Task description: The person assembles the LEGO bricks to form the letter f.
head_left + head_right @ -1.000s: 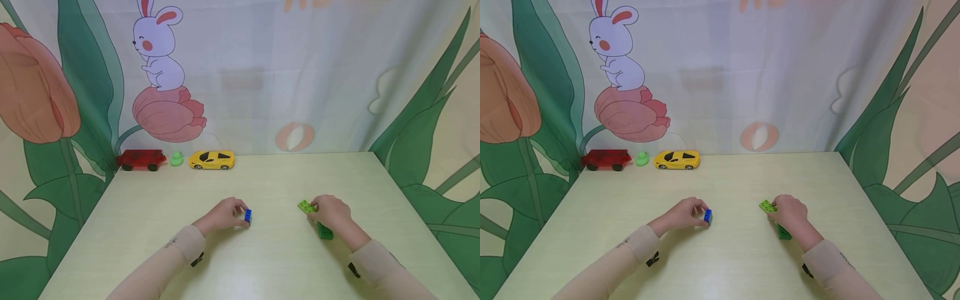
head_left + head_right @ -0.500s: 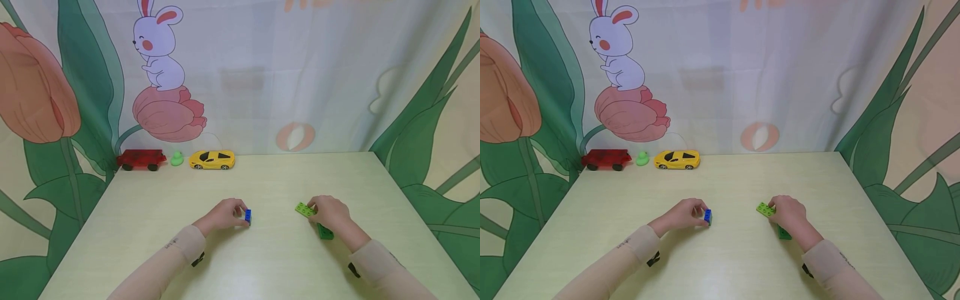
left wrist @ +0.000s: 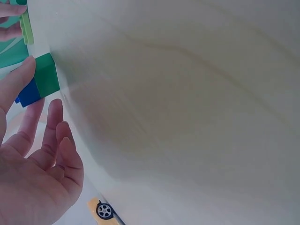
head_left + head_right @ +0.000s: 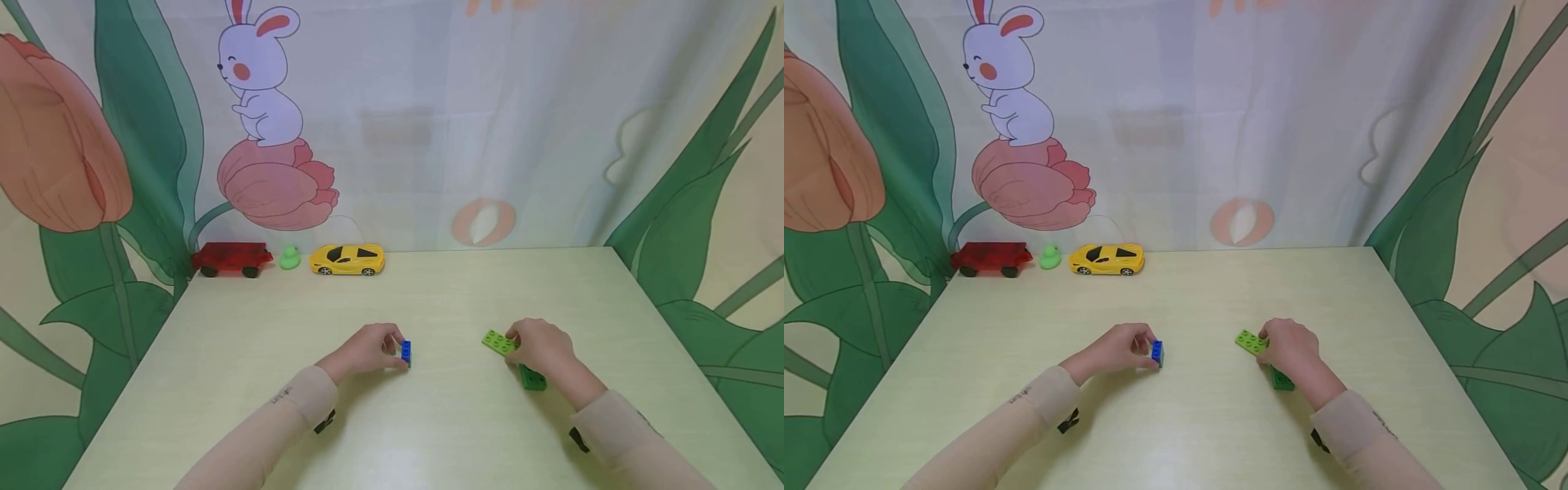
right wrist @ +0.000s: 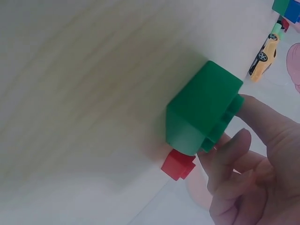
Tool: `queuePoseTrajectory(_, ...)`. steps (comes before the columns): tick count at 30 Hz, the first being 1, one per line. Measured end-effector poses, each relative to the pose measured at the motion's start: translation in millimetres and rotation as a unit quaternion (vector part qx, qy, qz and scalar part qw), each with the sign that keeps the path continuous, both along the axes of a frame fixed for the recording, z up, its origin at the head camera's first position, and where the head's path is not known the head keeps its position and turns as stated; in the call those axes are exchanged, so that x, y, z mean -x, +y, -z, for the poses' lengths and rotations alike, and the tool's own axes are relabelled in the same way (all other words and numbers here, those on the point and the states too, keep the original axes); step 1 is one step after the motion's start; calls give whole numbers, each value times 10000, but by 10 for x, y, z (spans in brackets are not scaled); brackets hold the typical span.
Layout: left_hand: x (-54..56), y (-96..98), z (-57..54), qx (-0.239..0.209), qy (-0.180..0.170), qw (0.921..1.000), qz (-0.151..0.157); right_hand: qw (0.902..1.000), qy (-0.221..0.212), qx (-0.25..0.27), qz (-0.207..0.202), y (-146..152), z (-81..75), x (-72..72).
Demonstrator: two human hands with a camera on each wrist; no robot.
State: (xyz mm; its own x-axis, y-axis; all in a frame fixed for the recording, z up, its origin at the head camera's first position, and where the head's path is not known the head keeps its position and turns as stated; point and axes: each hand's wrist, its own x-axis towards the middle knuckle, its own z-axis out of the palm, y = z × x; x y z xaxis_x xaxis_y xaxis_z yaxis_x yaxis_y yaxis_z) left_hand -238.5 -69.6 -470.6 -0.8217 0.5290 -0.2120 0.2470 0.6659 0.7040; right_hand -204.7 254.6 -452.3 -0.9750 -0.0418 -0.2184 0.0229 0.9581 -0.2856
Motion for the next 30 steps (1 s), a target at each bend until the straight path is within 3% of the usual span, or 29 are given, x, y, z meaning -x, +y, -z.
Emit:
queuePoseTrajectory(10, 6, -3, 5, 9, 32, 10000, 37, 9997, 162, 151, -73, -41, -59, 4)
queuePoseTrajectory(20, 1, -1, -6, 42, 31, 10000, 39, 9959, 625, 625, -166, -93, -177, -1)
queuePoseTrajectory(30, 0, -2, -6, 26, 8, 10000, 30, 9867, 840, 1216, -673, -163, -271, -72)
